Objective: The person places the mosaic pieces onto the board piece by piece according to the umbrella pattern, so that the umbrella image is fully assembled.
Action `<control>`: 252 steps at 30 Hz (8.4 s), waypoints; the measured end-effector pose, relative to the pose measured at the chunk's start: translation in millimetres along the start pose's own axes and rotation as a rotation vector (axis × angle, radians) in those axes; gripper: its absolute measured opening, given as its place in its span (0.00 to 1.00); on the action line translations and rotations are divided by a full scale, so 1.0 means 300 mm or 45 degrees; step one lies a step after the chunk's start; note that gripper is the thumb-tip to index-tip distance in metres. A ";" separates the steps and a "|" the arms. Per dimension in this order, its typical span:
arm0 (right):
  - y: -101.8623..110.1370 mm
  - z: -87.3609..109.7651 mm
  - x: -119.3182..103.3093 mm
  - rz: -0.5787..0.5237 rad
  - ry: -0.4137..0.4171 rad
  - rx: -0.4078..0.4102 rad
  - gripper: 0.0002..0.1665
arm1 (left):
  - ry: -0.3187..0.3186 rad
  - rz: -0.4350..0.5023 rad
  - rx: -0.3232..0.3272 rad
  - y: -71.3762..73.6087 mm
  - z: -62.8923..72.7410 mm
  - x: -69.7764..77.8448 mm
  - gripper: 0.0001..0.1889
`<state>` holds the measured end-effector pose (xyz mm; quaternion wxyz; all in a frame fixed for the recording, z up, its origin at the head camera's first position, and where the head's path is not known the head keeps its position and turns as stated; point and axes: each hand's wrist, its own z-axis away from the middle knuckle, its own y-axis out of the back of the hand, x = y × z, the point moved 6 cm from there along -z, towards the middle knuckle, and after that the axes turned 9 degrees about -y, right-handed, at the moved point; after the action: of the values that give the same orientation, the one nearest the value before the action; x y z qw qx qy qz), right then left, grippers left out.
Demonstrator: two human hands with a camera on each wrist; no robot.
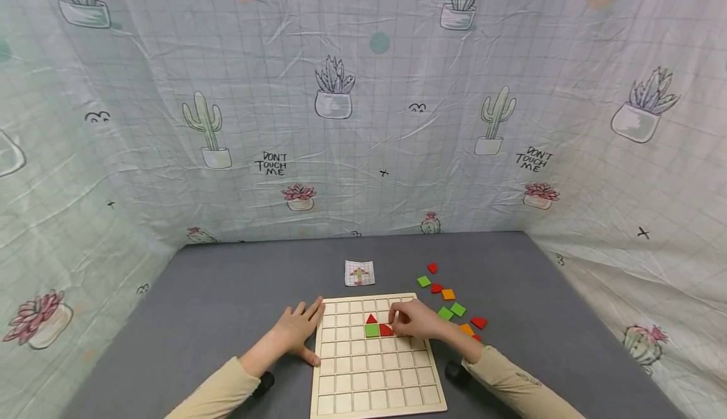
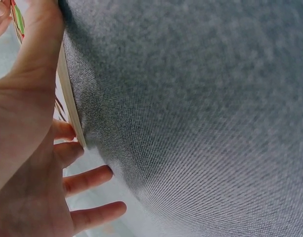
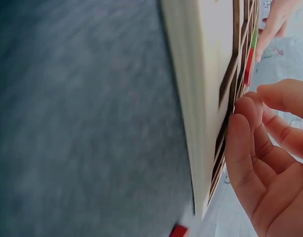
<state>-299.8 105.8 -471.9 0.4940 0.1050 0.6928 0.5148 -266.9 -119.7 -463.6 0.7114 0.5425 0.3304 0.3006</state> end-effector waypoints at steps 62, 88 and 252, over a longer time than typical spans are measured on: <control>0.290 -0.039 0.440 -0.144 -0.654 0.372 0.11 | -0.033 0.039 0.036 -0.022 -0.004 -0.003 0.59; 0.289 -0.103 0.455 -0.037 -0.753 0.194 0.15 | -0.010 0.040 -0.004 -0.010 0.000 0.001 0.59; -0.072 -0.129 -0.163 -0.018 0.025 -0.169 0.12 | 0.032 0.050 -0.026 -0.008 -0.010 -0.011 0.61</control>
<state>-298.7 40.4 -462.0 0.4967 0.0623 0.6627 0.5570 -271.1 -121.1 -466.2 0.7065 0.5379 0.3256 0.3248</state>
